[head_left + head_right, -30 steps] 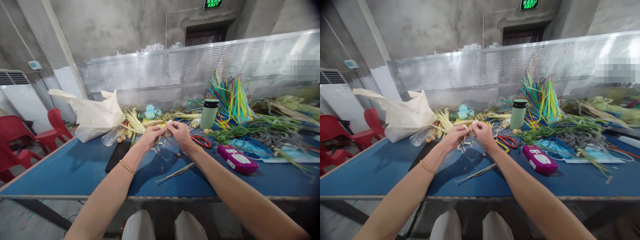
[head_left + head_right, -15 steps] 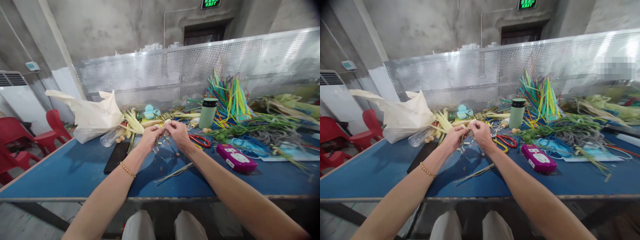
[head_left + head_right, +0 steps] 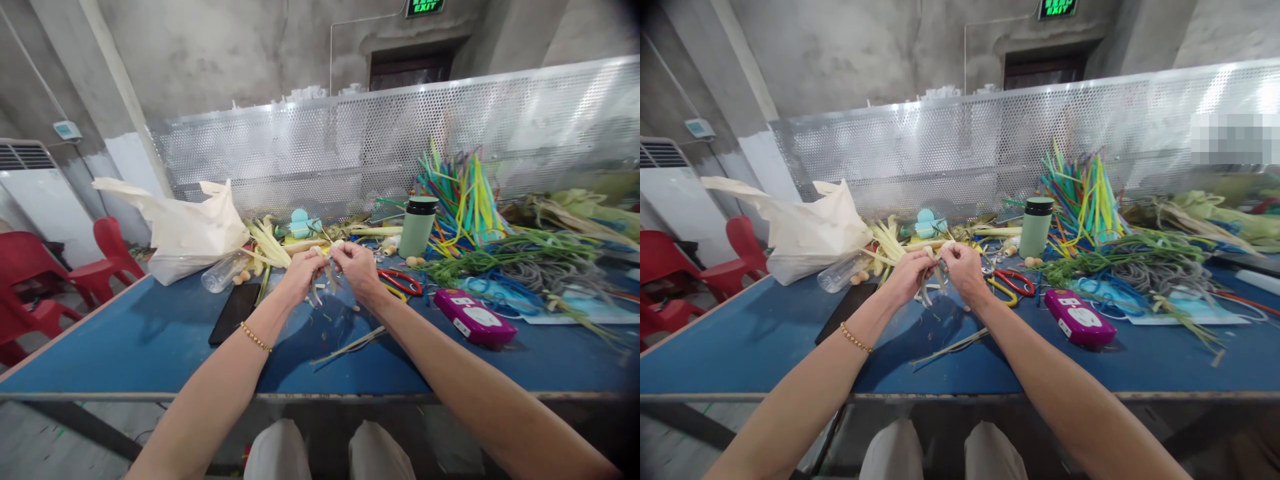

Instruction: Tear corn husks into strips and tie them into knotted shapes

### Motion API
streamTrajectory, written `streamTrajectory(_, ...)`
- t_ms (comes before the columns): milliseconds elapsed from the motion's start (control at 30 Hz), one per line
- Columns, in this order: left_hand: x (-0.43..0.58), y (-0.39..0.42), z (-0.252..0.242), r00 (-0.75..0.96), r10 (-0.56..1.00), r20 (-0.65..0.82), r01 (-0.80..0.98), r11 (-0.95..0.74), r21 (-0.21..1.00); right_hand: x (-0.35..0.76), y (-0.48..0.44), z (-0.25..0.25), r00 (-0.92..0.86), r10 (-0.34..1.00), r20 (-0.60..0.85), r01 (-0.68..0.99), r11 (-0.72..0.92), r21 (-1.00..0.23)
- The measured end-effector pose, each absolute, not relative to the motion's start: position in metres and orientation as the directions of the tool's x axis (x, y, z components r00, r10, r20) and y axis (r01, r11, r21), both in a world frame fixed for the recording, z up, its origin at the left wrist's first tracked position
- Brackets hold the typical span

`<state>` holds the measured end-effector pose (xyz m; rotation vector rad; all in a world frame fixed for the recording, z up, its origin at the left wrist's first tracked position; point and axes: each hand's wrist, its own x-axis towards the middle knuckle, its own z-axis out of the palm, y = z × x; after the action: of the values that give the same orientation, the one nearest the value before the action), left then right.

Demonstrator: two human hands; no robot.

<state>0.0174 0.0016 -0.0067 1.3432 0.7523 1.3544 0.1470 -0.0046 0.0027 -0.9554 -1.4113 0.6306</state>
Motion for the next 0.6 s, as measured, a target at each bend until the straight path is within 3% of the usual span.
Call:
streamTrajectory(400, 0.015, 0.003, -0.009, 0.175, 0.937, 0.301, -0.172, -0.272, 0.947, 0.149, 0.0, -0.001, 0.115, 0.838, 0.533, 0.18, 0.51, -0.841)
streamTrajectory(600, 0.012, -0.001, -0.007, 0.155, 0.917, 0.369, -0.145, -0.348, 0.926, 0.159, 0.009, -0.001, 0.072, 0.86, 0.505, 0.206, 0.482, -0.851)
